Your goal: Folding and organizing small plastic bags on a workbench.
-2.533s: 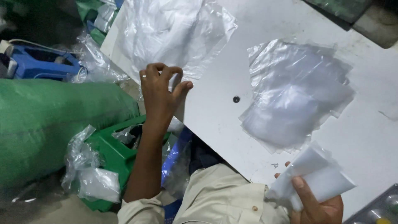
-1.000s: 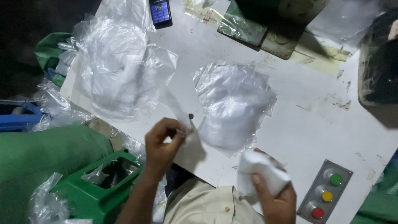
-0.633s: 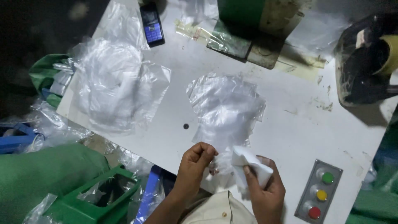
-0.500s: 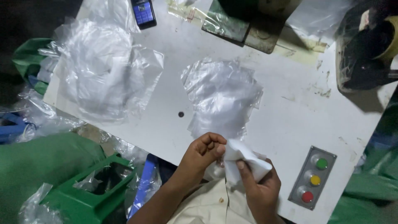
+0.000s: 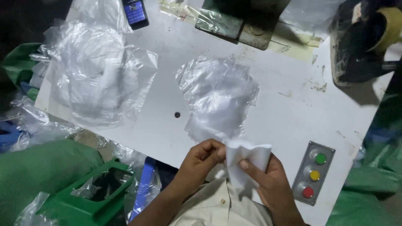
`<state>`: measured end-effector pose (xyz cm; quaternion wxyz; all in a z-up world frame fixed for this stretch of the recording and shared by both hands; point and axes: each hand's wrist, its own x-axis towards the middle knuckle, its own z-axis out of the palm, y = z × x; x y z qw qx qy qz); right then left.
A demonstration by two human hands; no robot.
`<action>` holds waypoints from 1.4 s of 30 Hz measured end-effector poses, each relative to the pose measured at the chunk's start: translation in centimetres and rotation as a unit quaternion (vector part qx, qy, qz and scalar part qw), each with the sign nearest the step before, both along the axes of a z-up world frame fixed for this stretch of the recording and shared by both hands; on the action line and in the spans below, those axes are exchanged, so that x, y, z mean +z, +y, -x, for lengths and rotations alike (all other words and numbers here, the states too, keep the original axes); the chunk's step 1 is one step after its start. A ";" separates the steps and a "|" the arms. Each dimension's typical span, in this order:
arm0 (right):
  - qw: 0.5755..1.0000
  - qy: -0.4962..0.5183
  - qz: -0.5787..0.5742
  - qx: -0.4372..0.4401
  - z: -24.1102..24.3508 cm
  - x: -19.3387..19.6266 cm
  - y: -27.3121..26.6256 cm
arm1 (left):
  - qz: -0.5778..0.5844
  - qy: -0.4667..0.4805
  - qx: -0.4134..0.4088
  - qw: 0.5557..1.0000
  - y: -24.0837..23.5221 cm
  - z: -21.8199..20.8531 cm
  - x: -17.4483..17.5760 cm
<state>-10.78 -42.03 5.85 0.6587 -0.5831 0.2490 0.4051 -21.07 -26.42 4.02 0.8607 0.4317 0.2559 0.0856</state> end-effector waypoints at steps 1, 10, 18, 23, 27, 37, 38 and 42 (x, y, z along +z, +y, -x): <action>0.999 -0.026 -0.028 0.029 0.3 -0.6 -0.2 | 0.038 0.015 -0.011 0.999 -0.3 -0.3 -0.3; 0.894 -0.429 0.045 0.123 3.3 -1.7 -1.2 | -0.176 0.061 0.083 0.979 -2.3 -1.1 -1.4; 0.732 -0.512 0.138 0.428 1.1 -0.8 -2.1 | -0.736 -0.036 0.030 0.675 -3.8 -3.8 0.2; 0.962 -0.245 -0.001 0.122 -1.0 -0.2 -3.6 | -0.803 -0.188 0.053 0.563 -4.7 -5.1 0.5; 0.968 -0.055 -0.244 0.024 -0.9 -0.2 -5.2 | -0.733 -0.085 0.063 0.672 -4.8 -5.0 -0.8; 0.929 -0.285 0.116 0.205 -0.9 -4.0 -9.8 | -0.701 -0.201 -0.104 0.676 -8.1 -5.8 2.4; 0.936 -0.334 0.087 0.078 -3.7 -1.1 -8.3 | -0.726 -0.178 -0.114 0.654 -7.3 -6.3 1.5; 0.955 -0.293 0.053 -0.016 -4.7 -0.5 -8.4 | -0.625 -0.226 -0.200 0.720 -6.0 -6.9 0.9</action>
